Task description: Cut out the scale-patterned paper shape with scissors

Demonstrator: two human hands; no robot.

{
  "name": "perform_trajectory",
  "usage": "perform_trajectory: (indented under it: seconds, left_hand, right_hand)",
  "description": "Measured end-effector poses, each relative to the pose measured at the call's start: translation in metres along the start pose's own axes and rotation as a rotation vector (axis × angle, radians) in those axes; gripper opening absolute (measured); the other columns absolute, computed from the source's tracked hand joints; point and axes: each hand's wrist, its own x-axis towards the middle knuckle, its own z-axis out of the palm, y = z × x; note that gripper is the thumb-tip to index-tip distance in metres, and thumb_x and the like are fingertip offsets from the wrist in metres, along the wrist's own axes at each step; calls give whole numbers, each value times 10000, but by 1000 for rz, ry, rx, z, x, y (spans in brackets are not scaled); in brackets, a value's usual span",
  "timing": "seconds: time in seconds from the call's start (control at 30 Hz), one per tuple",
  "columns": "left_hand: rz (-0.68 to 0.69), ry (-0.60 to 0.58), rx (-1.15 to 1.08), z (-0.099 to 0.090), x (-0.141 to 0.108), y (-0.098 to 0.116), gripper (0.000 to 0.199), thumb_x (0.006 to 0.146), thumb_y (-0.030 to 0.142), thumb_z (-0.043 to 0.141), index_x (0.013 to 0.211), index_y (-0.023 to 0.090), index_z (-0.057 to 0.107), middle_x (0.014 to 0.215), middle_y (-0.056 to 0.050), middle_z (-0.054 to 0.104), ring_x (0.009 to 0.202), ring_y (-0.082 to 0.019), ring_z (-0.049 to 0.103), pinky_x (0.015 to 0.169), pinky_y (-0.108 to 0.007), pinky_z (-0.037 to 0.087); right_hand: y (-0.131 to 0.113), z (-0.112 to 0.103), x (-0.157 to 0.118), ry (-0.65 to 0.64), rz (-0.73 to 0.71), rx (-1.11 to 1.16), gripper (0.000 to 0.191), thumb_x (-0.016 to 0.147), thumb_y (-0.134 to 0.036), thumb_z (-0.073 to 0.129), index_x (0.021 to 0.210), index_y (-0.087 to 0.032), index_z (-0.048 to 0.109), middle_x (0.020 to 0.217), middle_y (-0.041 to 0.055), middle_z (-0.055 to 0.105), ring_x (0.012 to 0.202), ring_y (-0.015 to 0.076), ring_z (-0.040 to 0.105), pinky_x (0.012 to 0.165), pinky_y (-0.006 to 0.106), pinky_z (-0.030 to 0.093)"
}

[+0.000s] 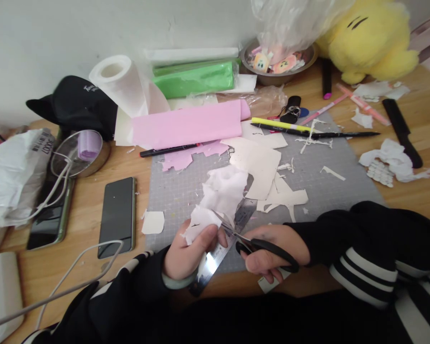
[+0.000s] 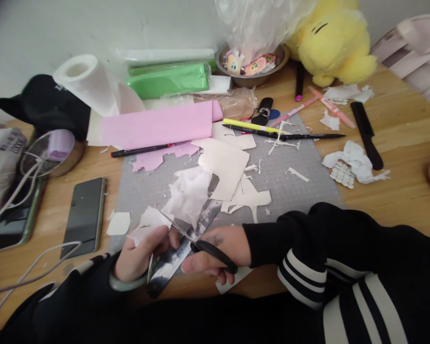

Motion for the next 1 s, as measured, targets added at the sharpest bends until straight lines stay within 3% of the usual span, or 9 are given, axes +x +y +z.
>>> perform_trajectory:
  seconds: [0.37, 0.6, 0.77, 1.0]
  left_hand:
    - [-20, -15, 25, -2, -1, -1, 457, 835, 489, 476, 576, 145, 630, 416, 39, 330, 389, -80, 297, 400, -243, 249]
    - [0, 0, 4, 1, 1, 4, 476, 812, 519, 500, 530, 149, 602, 401, 45, 311, 388, -80, 277, 417, -250, 257]
    - [0, 8, 29, 1, 2, 5, 518, 809, 555, 474, 495, 159, 589, 374, 40, 304, 379, -94, 279, 425, -267, 271]
    - [34, 2, 37, 0, 2, 4, 511, 820, 536, 474, 505, 157, 609, 371, 36, 338, 382, -96, 298, 449, -270, 299]
  right_hand:
    - [12, 1, 8, 40, -9, 13, 539, 639, -637, 610, 620, -131, 428, 465, -49, 435, 370, 42, 448, 321, 131, 372]
    - [14, -4, 11, 35, -56, 107, 528, 742, -619, 521, 591, -121, 428, 446, -54, 412, 351, 40, 459, 318, 124, 372]
    - [15, -7, 15, 14, -43, 206, 543, 662, -648, 584, 600, -131, 429, 417, -63, 414, 364, 75, 500, 295, 143, 390]
    - [9, -6, 10, 31, -34, 213, 532, 727, -655, 514, 669, -138, 409, 459, -69, 416, 400, 54, 502, 348, 128, 405]
